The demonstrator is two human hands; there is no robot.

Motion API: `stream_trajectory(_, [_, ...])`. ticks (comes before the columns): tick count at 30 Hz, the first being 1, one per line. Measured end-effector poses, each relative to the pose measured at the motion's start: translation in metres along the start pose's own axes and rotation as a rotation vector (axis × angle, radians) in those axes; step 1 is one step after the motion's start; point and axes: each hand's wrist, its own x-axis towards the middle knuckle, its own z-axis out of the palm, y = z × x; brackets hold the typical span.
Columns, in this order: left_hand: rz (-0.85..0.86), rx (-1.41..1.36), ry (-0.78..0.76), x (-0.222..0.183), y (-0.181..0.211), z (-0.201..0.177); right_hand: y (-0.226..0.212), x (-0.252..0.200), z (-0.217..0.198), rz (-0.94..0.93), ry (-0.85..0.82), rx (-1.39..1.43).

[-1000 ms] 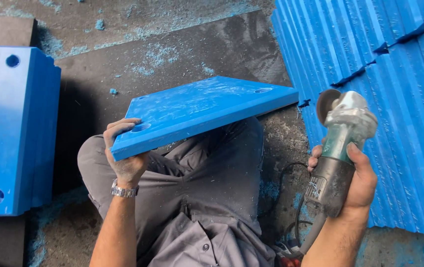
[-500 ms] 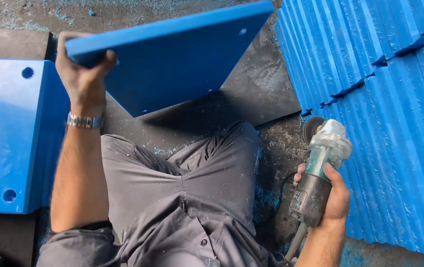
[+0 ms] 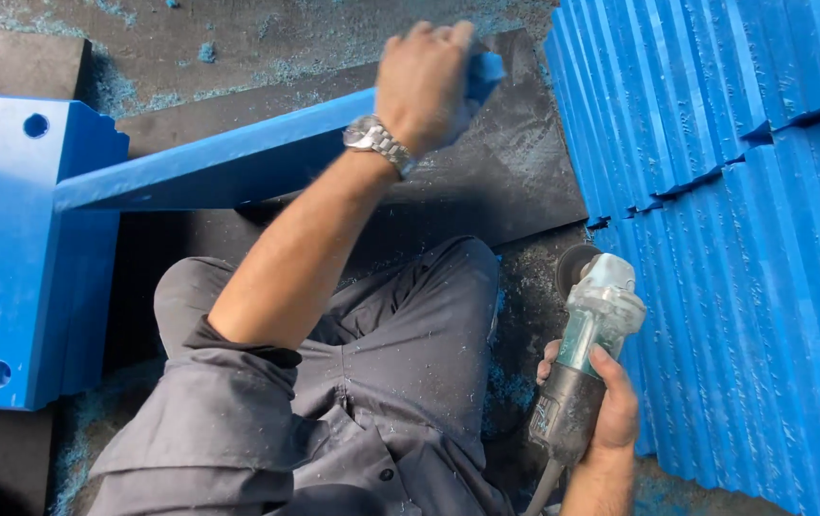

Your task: Grinding the edges of blue plastic blocks using a handheld angle grinder.

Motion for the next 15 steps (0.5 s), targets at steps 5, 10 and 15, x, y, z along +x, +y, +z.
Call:
stream_trajectory(5, [0.086, 0.003, -0.170, -0.024, 0.014, 0.070, 0.001, -0.004, 0.013, -0.023, -0.018, -0.042])
stream_trajectory(10, [0.128, 0.077, -0.091, -0.065, -0.027, 0.035, -0.002, 0.002, 0.028, -0.093, -0.076, -0.071])
stream_trajectory(15, [0.048, 0.239, -0.045, -0.149, -0.092, -0.080, -0.003, 0.023, 0.041, -0.106, -0.139, -0.144])
